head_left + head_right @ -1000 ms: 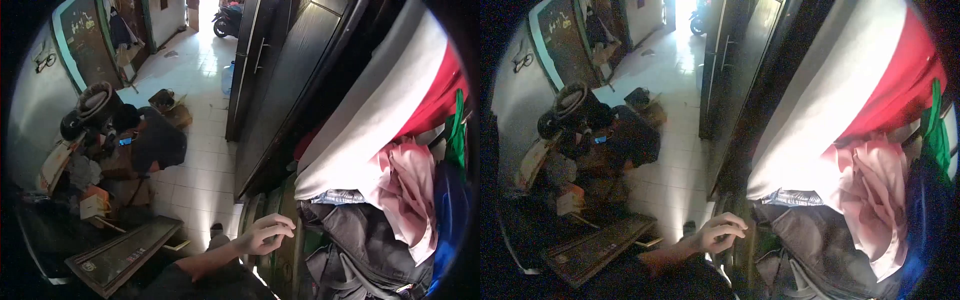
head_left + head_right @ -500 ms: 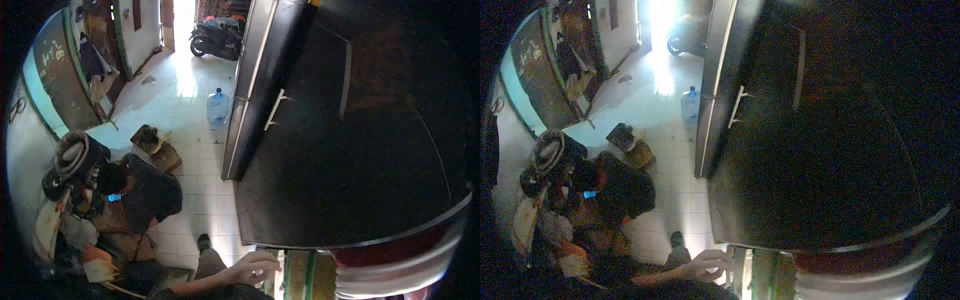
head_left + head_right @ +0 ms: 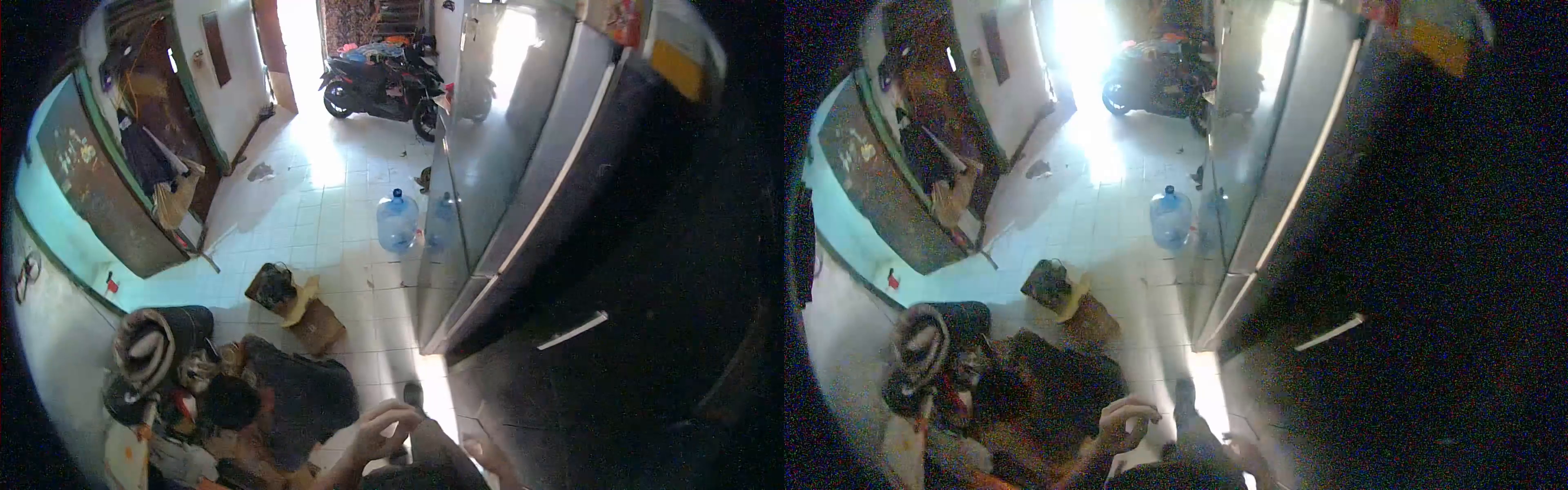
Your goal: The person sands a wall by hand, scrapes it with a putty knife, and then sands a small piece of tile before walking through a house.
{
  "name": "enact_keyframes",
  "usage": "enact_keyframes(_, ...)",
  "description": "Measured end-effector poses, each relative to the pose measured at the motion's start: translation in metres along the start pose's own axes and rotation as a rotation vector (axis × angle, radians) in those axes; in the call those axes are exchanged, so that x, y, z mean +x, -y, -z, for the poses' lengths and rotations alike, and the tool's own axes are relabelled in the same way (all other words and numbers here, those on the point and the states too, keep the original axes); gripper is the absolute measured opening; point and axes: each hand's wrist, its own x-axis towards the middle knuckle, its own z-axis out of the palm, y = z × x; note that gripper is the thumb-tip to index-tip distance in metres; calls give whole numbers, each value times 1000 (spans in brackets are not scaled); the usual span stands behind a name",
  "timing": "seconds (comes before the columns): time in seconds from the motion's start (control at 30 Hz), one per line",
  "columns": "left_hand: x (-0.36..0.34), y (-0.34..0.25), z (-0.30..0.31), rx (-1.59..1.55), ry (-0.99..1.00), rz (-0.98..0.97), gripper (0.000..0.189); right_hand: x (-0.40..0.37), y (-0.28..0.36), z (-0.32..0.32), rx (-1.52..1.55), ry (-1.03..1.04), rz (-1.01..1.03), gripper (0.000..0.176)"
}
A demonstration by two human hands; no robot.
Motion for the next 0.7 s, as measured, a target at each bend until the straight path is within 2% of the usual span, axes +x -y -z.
enact_keyframes(0.07, 31, 39, 26, 82, -70, -45, 11, 85, 53, 6, 157, 143, 146, 44)
enact_keyframes(0.13, 76, 56, 57, 136, -175, -38, 9, 160, 166, 28, 73, 201, 460, 46)
enact_keyframes(0.17, 98, 65, 75, 180, -233, -24, 8, 207, 199, 26, 70, 246, 626, 45)
enact_keyframes(0.23, 154, 74, 102, 265, -394, -52, 10, 305, 271, 20, 314, 432, 615, 44)
enact_keyframes(0.27, 176, 87, 120, 247, -441, -51, 10, 351, 314, 15, 559, 569, 435, 43)
enact_keyframes(0.33, 190, 108, 154, 198, -544, -11, 12, 408, 396, 2, 634, 606, 553, 42)
enact_keyframes(0.4, 200, 126, 184, 263, -615, 72, 13, 470, 451, -24, 402, 613, 849, 41)
enact_keyframes(0.43, 204, 139, 202, 294, -654, 104, 14, 491, 477, -35, 355, 688, 897, 41)
enact_keyframes(0.5, 200, 174, 236, 485, -690, 339, 21, 524, 517, -36, 257, 811, 969, 40)
enact_keyframes(0.57, 238, 189, 262, 459, -709, 202, 20, 560, 544, -26, 180, 888, 1012, 40)
enact_keyframes(0.63, 277, 209, 295, 282, -835, 363, 22, 620, 559, -10, 179, 952, 850, 39)
enact_keyframes(0.67, 274, 244, 324, 291, -825, 333, 22, 650, 564, -1, 180, 978, 770, 39)
enact_keyframes(0.7, 280, 281, 359, 302, -810, 302, 21, 691, 559, 0, 160, 893, 773, 38)
